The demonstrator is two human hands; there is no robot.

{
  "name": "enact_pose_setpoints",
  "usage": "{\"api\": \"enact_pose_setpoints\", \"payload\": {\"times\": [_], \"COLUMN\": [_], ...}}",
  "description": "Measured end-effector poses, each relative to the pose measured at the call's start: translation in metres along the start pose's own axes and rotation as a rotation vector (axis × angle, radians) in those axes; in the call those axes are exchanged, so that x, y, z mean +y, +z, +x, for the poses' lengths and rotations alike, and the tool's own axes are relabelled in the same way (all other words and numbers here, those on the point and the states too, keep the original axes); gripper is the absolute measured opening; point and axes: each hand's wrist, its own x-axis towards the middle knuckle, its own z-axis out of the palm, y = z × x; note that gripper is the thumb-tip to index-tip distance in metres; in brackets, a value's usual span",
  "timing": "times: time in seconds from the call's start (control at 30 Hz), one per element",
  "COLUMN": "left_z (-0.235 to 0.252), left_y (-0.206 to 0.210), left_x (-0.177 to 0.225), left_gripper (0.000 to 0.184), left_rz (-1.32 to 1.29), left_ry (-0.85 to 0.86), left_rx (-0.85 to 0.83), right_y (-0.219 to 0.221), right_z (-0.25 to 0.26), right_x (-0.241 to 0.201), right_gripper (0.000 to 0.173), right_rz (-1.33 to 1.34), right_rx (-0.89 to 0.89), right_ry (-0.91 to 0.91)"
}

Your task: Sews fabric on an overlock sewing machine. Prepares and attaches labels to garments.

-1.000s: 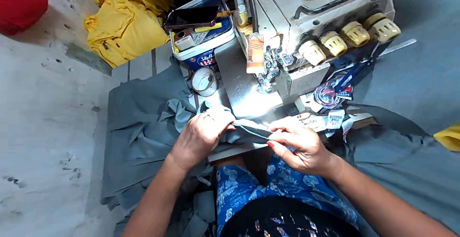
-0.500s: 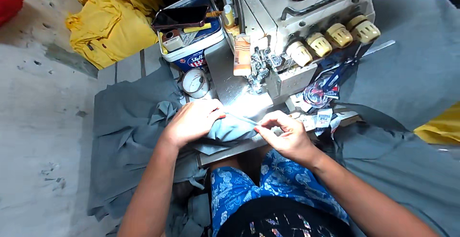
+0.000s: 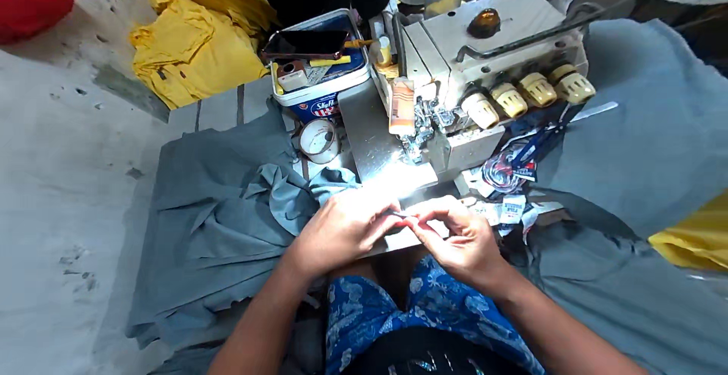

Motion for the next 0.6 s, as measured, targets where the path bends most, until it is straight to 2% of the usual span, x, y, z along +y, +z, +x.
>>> {"api": "enact_pose_setpoints", "payload": {"times": [0.13, 0.23, 0.4, 0.6], "left_z": [0.029, 0.057, 0.093, 0.104], "left_y": [-0.046, -0.071, -0.084, -0.078], "left_x": [-0.008, -0.022, -0.027, -0.021], "left_gripper": [0.017, 0.018, 0.019, 0.016], "left_rz": [0.038, -0.010, -0.118, -0.161], "left_ry": [-0.169, -0.157, -0.141, -0.189], "left_rx": [0.101, 0.261, 0.336, 0.367], "right_y": [-0.003, -0.002, -0.002, -0.002], "right_z": [-0.009, -0.029, -0.038, -0.041], "right_x": [0.025, 0.056, 0.069, 0.074], "right_gripper": [0.021, 0.025, 0.020, 0.018], "right_rz": [-0.038, -0.123, -0.170, -0.161], "right_rx": [0.042, 0.020, 0.024, 0.042], "right_ry": [0.155, 0.252, 0.217, 0.153]}}
